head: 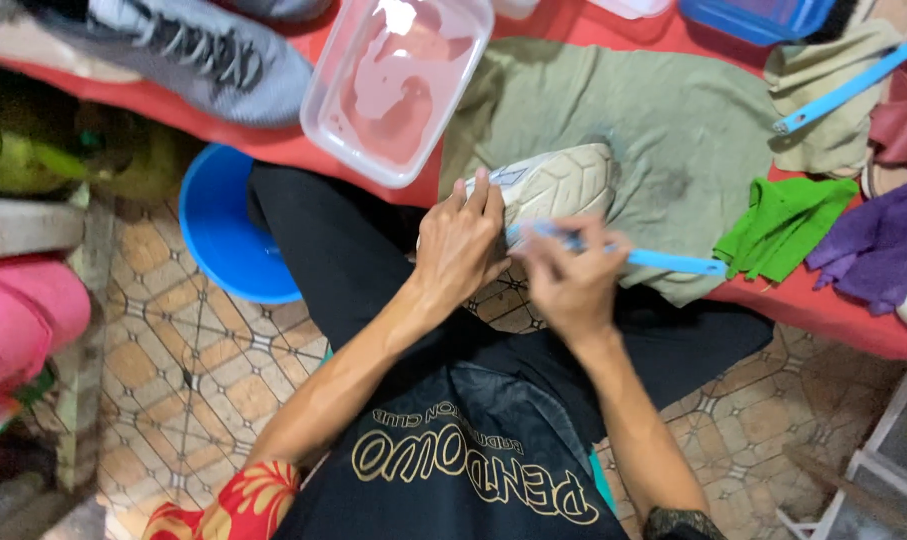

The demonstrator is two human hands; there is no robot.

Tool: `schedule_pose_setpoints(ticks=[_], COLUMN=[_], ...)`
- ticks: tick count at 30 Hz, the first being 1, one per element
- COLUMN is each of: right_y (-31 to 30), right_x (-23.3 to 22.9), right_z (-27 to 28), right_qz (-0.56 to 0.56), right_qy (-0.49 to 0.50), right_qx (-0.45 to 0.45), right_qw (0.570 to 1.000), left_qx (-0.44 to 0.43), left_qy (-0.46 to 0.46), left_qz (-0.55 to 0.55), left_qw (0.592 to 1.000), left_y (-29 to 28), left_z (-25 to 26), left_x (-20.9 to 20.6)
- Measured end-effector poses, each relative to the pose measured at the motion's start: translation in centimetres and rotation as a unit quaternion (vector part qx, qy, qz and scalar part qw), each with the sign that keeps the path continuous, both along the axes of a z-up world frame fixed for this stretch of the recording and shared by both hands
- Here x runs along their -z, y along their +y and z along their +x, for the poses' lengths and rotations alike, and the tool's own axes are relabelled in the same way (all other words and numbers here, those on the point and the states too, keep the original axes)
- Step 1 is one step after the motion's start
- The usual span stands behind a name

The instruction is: The person scrubs a white sneaker with a blue brush, repeatedly dipping the brush into a container of pink liquid. They focus on the sole and sides of the shoe, rotating it to clean different areas.

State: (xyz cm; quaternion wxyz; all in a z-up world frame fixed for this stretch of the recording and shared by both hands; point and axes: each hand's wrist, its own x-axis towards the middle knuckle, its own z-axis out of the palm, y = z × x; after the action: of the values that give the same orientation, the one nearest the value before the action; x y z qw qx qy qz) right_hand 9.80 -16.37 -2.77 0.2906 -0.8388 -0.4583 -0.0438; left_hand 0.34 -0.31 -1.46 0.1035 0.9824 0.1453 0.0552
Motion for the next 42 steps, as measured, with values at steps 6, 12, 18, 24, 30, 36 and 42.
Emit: schedule_pose_setpoints(ticks=[6,12,18,24,30,36,42], right_y=[0.7,1.3,1.8,1.8,2.0,1.8,2.0], right_x=[-0.3,-1.8,-1.8,-1.4,-1.2,0.4,-0.6], right_z=[0.8,2.5,3.3,2.7,2.6,3.4,2.8], right_qz=[0.040,0.021,0.009,-0.008,-0.021,-0.054,-0.032], right_qy=[-0.038,-0.096,-0.040,0.019,-0.016,-0.134,-0.031], right_qx=[0.020,0.066,0.067,0.081,0.081,0.093,0.075], right_qw=[0.998,0.993,0.997,0.997,0.996,0.985,0.996], left_qx=[-0.005,0.005,0.003,0.007,0.007,0.007,0.002], left_qy=[-0.012,-0.019,-0.012,-0.002,0.013,0.003,0.004], left_qz=[0.013,0.042,0.005,-0.008,-0.036,-0.031,0.022], left_qw=[1.000,0.999,1.000,1.000,0.999,0.999,1.000], left_y=[-0.2,-0.5,-0.4,-0.5,-0.1,-0.3,-0.7], left_z=[-0.1,-0.3,-0.4,-0.5,-0.5,-0.6,-0.8], left_x=[-0.7,-0.6,-1.0,-1.2,-1.9,-1.9,-1.1])
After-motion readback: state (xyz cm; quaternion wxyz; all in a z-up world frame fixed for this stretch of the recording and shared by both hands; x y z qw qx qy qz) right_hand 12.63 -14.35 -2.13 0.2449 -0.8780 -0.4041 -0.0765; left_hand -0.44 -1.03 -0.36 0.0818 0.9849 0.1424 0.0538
